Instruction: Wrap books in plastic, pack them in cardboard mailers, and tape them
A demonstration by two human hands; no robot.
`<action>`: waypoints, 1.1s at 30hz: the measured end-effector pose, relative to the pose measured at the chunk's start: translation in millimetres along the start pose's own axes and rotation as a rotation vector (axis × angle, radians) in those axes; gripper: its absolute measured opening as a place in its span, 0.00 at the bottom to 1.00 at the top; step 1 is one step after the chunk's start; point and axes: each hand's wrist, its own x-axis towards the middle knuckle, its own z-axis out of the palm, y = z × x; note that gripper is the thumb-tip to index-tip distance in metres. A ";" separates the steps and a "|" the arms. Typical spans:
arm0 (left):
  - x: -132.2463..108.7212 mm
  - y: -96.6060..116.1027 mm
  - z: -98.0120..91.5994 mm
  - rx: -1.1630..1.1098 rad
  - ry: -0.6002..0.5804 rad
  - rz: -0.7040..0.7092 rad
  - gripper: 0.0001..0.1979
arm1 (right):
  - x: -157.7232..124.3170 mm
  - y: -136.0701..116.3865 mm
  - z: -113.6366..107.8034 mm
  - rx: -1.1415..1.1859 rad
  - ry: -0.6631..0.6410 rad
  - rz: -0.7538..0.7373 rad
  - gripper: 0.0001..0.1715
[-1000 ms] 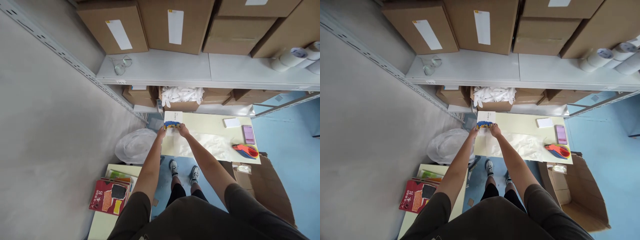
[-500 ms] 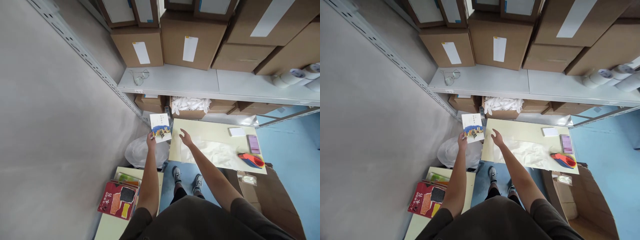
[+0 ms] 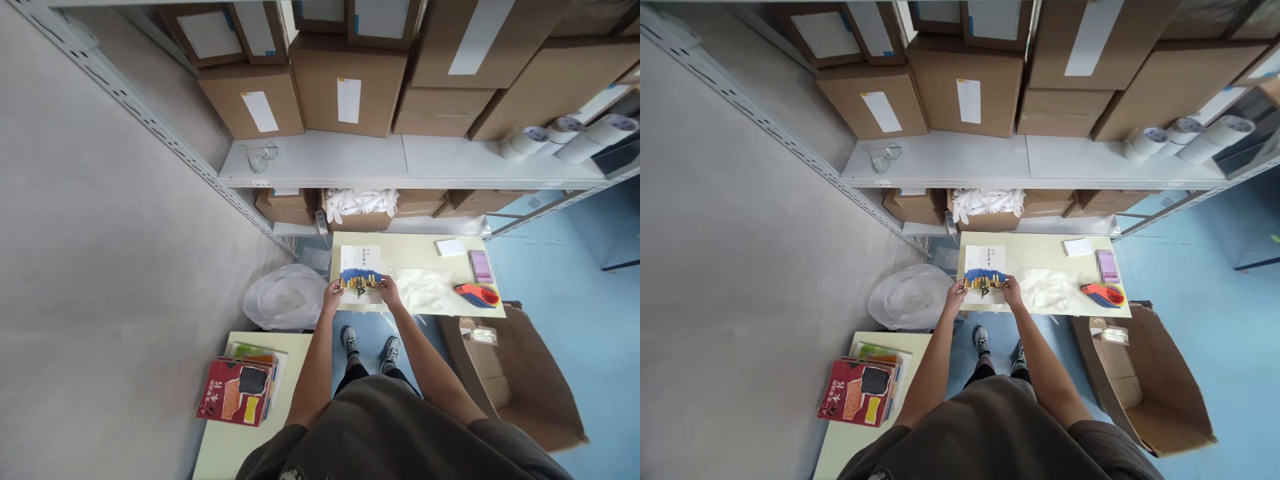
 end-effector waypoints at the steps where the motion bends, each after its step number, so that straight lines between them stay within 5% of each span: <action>1: -2.4 -0.6 9.3 -0.009 0.011 -0.048 0.26 | -2.4 4.0 -7.8 -0.047 0.006 0.023 0.31; 6: -10.6 -3.1 33.4 0.225 0.152 -0.319 0.30 | -4.1 13.0 -26.8 -0.464 0.015 0.168 0.36; 9: -12.3 -4.0 37.1 0.397 0.163 -0.361 0.32 | -5.2 16.9 -29.2 -0.616 -0.012 0.094 0.39; 14: -2.9 -3.2 46.5 0.506 0.215 -0.393 0.35 | -7.1 24.5 -21.6 -0.781 -0.255 -0.014 0.43; 19: 16.4 -6.9 53.0 0.437 0.174 -0.454 0.22 | -5.8 34.9 -2.6 -0.965 -0.376 0.050 0.49; 24: 31.7 -18.3 40.0 0.391 0.117 -0.441 0.06 | -1.8 34.0 18.3 -1.009 -0.334 0.080 0.48; 33: 42.9 -27.2 -7.0 0.390 0.216 -0.402 0.05 | 16.7 10.1 74.7 -1.051 -0.364 0.047 0.48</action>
